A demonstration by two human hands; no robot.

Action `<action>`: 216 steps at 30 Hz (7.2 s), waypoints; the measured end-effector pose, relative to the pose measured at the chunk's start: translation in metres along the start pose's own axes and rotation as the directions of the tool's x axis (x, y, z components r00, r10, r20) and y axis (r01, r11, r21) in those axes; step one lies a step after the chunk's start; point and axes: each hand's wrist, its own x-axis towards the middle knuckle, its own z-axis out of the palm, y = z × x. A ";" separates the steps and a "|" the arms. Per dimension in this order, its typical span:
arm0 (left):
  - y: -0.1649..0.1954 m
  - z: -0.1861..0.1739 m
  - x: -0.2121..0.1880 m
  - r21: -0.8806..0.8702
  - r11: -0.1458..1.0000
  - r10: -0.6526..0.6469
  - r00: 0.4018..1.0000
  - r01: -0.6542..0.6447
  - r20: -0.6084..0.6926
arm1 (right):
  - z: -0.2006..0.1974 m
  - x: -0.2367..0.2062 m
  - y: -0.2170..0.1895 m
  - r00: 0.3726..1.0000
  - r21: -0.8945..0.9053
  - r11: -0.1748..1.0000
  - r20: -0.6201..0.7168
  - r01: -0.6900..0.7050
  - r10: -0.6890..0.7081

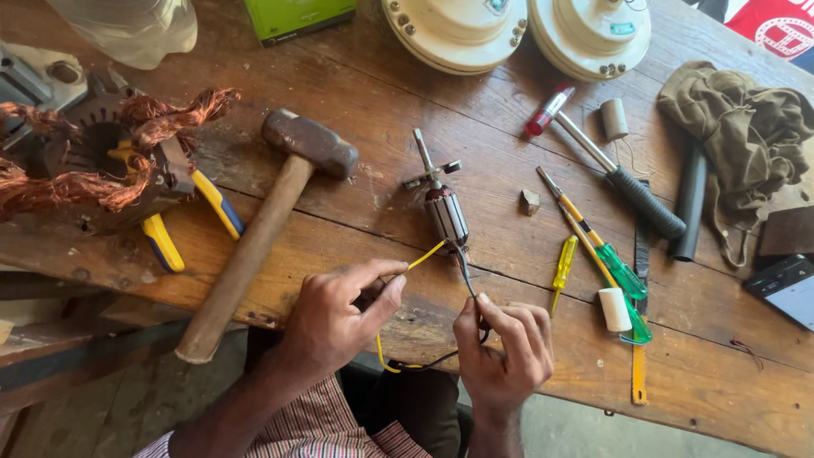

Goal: The person holds a small electric motor armature on a wooden workbench and touches its commutator with the yellow and black probes of a multimeter, repositioning the probes on different segments. They then set the probes down and fit a metal component onto the armature shaft, pressing and twisting it into place by hand.

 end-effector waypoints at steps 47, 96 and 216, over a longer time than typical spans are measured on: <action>-0.006 -0.002 -0.005 -0.067 0.996 0.055 0.997 -0.058 -0.052 | 0.004 -0.008 0.004 0.999 -0.023 0.999 0.033 0.036 -0.036; -0.008 -0.001 -0.003 -0.044 0.997 0.054 0.998 -0.055 -0.032 | 0.004 -0.013 0.010 0.998 -0.014 0.999 -0.040 0.045 -0.046; -0.003 -0.004 -0.001 -0.053 0.998 0.037 0.999 -0.038 -0.020 | 0.002 -0.008 0.006 0.994 0.038 0.996 0.066 0.086 -0.088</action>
